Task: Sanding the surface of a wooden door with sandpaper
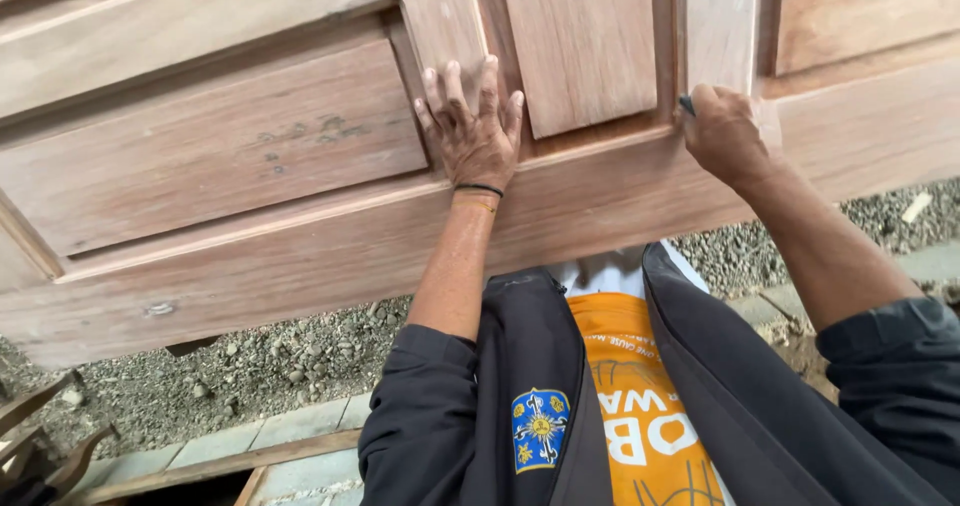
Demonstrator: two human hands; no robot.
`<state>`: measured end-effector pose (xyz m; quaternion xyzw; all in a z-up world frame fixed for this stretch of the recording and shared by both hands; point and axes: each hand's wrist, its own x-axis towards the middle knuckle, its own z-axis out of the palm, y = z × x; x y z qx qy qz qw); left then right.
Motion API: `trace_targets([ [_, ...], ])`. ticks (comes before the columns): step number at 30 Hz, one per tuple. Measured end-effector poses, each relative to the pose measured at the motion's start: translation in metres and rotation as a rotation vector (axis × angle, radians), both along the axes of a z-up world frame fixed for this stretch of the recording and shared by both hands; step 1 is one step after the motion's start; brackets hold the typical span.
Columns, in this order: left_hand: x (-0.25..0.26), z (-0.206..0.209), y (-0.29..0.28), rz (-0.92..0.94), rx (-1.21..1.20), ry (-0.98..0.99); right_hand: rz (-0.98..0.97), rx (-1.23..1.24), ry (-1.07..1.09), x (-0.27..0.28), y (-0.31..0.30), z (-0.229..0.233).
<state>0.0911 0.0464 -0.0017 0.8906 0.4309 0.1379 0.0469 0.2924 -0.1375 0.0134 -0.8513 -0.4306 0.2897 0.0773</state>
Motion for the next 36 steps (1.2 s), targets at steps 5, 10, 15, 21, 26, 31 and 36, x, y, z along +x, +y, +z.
trace_targets([
  [5,0.001,0.003,0.000,0.021,0.014,-0.009,0.075,-0.301,-0.143,-0.005,0.022,0.035],
  [10,-0.001,-0.002,-0.002,0.007,0.054,-0.032,-0.005,-0.231,-0.087,-0.009,0.018,0.032],
  [15,-0.001,0.001,-0.002,0.020,0.042,-0.010,-0.010,-0.208,-0.135,-0.006,0.013,0.011],
  [21,0.000,0.000,0.000,0.019,0.069,-0.036,-0.013,-0.364,-0.161,-0.008,0.021,0.028],
  [26,0.000,0.001,0.001,0.022,0.028,-0.042,0.031,-0.353,-0.136,-0.007,0.026,0.032],
  [31,0.001,0.001,0.002,0.027,0.064,-0.048,-0.090,0.258,-0.248,0.039,0.017,0.004],
  [36,0.001,0.002,0.002,0.026,0.070,-0.042,-0.301,0.148,0.340,0.023,0.015,0.015],
])
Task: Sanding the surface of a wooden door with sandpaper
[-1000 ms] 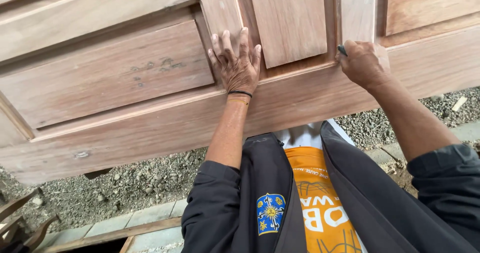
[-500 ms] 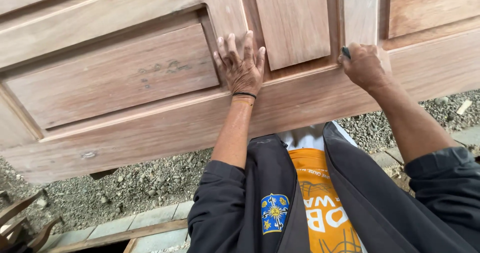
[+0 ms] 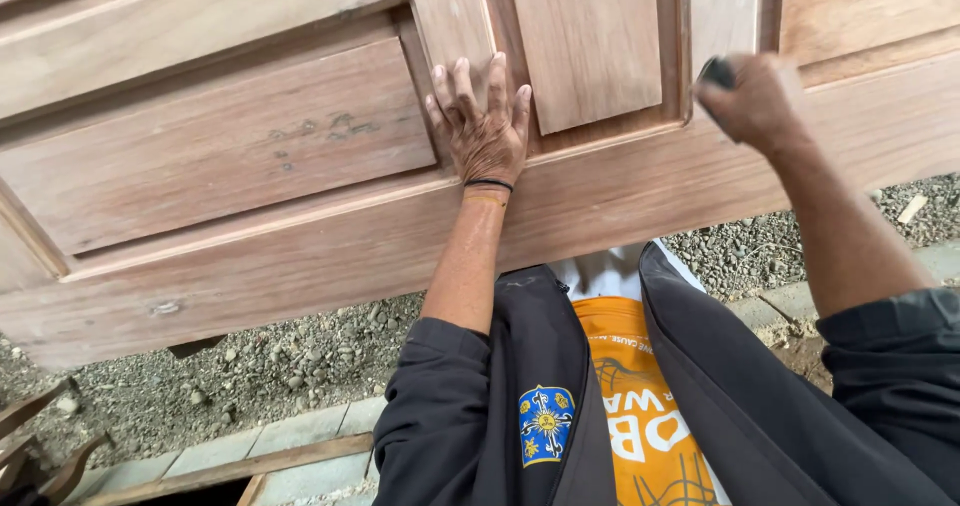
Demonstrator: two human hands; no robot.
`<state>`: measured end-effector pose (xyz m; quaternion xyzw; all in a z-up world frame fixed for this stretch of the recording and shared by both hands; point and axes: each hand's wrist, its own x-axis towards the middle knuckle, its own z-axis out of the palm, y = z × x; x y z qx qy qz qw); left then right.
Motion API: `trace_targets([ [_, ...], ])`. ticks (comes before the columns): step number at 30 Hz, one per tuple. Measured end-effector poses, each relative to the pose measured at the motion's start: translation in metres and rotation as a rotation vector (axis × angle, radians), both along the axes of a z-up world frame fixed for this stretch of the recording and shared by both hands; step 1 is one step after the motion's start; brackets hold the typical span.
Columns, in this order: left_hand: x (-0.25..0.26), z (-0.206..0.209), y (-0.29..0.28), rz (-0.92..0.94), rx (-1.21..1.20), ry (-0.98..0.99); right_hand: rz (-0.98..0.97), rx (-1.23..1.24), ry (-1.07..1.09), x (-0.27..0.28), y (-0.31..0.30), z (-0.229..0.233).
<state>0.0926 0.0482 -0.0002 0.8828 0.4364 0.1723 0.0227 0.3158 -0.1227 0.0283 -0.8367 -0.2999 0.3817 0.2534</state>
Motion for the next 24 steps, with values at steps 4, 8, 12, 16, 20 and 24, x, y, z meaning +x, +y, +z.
trace_targets([
  [4,-0.001,-0.001,-0.001,0.007,-0.034,0.009,0.212,-0.494,-0.270,-0.021,-0.006,-0.008],
  [8,-0.002,0.000,-0.001,0.005,-0.035,-0.004,0.204,-0.155,-0.433,-0.020,-0.027,-0.054],
  [12,-0.003,-0.001,-0.001,0.013,-0.038,0.012,0.295,-0.521,-0.374,-0.032,0.005,0.009],
  [16,0.000,-0.001,0.000,0.009,-0.042,-0.017,0.240,-0.417,-0.368,-0.026,-0.008,-0.024],
  [20,-0.002,0.000,-0.001,0.016,-0.029,-0.004,0.136,-0.409,-0.279,-0.031,-0.007,-0.029],
  [24,-0.001,-0.002,-0.001,0.012,-0.017,-0.020,0.285,-0.259,-0.504,-0.029,-0.004,-0.035],
])
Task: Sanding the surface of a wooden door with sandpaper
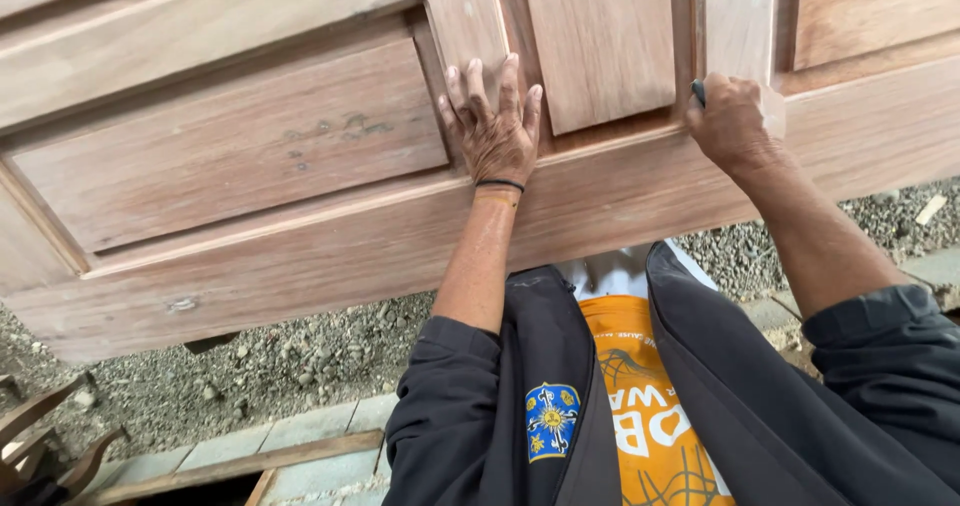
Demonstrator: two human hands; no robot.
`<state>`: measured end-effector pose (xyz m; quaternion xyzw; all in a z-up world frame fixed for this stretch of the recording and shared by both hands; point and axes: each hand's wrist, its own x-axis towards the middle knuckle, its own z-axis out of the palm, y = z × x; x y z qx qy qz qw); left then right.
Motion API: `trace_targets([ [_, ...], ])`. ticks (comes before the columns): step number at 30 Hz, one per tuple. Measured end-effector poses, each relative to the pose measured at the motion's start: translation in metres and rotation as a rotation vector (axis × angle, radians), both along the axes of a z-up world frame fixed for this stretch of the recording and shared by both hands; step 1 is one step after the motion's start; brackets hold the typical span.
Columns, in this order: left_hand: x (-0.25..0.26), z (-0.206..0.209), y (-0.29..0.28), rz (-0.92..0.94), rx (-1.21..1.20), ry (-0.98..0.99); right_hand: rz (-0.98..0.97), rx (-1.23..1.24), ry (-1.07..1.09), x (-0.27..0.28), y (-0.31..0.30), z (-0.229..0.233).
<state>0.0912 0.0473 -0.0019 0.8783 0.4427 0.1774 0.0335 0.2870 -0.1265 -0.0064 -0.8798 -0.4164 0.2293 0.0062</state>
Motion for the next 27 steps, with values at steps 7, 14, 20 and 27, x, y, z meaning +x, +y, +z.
trace_targets([
  [7,0.001,0.004,0.002,0.011,-0.003,-0.004,0.061,-0.163,-0.040,0.016,0.037,0.017],
  [14,0.000,0.004,0.001,0.011,-0.009,0.001,-0.015,-0.081,0.143,0.000,0.003,0.004],
  [20,0.000,0.004,0.002,-0.002,-0.039,0.002,0.097,-0.300,-0.137,0.043,0.095,0.044],
  [27,0.000,0.008,0.004,-0.003,-0.029,-0.025,-0.003,0.045,0.108,0.046,0.070,0.000],
])
